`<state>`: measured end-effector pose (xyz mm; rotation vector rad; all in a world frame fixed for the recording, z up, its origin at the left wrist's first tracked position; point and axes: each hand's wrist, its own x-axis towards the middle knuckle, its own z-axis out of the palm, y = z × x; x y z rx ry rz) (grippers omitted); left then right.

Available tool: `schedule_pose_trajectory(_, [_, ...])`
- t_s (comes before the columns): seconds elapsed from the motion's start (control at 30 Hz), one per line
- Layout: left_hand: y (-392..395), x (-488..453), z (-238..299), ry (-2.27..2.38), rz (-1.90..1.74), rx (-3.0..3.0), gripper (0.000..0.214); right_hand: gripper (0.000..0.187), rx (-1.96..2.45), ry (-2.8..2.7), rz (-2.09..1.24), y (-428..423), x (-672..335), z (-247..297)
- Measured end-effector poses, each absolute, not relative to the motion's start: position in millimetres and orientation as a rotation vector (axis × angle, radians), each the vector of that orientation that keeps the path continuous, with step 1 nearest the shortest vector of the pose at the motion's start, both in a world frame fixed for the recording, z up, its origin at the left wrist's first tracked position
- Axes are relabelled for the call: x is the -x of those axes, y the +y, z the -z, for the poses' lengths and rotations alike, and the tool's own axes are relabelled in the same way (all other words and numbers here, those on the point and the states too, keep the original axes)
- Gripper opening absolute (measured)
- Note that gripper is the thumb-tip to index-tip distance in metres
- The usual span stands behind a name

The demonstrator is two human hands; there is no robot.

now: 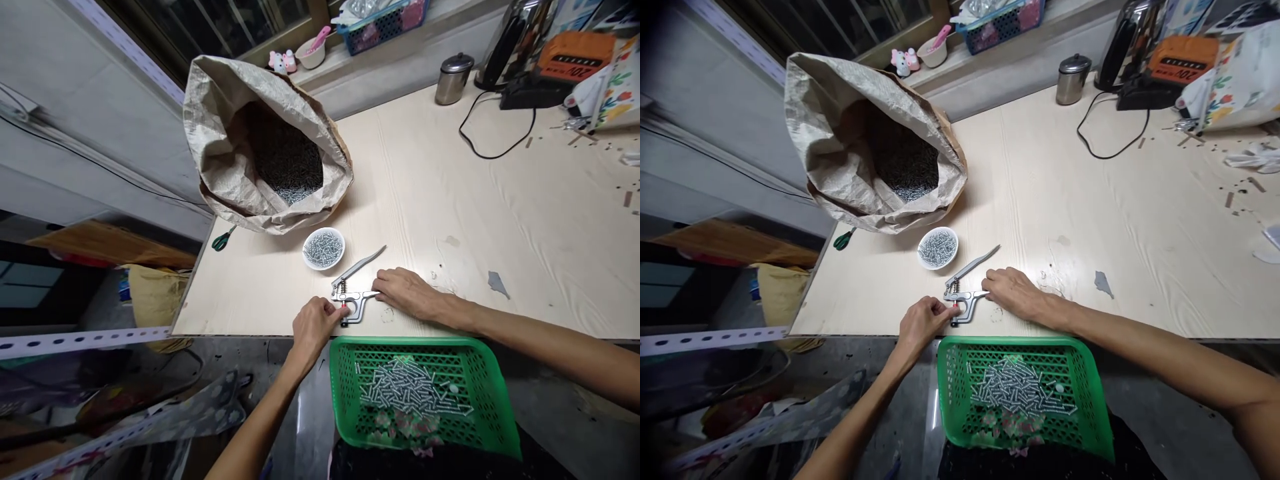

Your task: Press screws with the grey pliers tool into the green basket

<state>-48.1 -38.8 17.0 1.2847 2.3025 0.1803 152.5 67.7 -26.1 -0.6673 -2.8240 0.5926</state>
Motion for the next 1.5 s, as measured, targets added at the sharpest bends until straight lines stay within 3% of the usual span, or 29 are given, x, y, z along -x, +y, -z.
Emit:
schedule_pose_trajectory(0.27, [-21.6,58.3,-15.8,2.156,-0.037,-1.449,0.021,0.019,0.663,-2.73,-0.341,76.6,-151.1,42.8])
schedule_pose_trajectory(0.4, [-40.5,48.9,-43.3,2.198,-0.066,-1.456,0.016,0.021,0.725,-2.719,-0.323,81.6,-155.9,40.7])
schedule_pose_trajectory(0.53, [-52.3,28.8,-71.9,1.928,-0.043,-1.612,0.016,0.022,0.73,-2.729,-0.38,83.8,-157.8,34.3])
schedule_pose_trajectory(0.73, [7.6,58.6,-54.4,2.318,-0.25,-1.974,0.022,0.023,0.75,-2.711,-0.298,82.4,-155.7,38.7])
schedule_pose_trajectory(1.0, [64.6,74.0,-28.6,2.169,0.261,-2.241,0.028,0.022,0.731,-2.641,-0.251,82.5,-152.7,51.3])
schedule_pose_trajectory(1.17, [67.5,74.4,-24.3,2.134,0.334,-2.275,0.03,0.022,0.722,-2.648,-0.284,82.1,-153.6,46.9])
schedule_pose_trajectory(1.33, [72.8,77.6,-20.6,2.13,0.121,-2.255,0.021,0.021,0.724,-2.634,-0.262,82.4,-152.6,50.2])
schedule_pose_trajectory(1.5, [70.9,83.9,-32.5,2.153,-0.58,-1.743,0.01,0.02,0.738,-2.621,-0.241,83.1,-150.6,54.7])
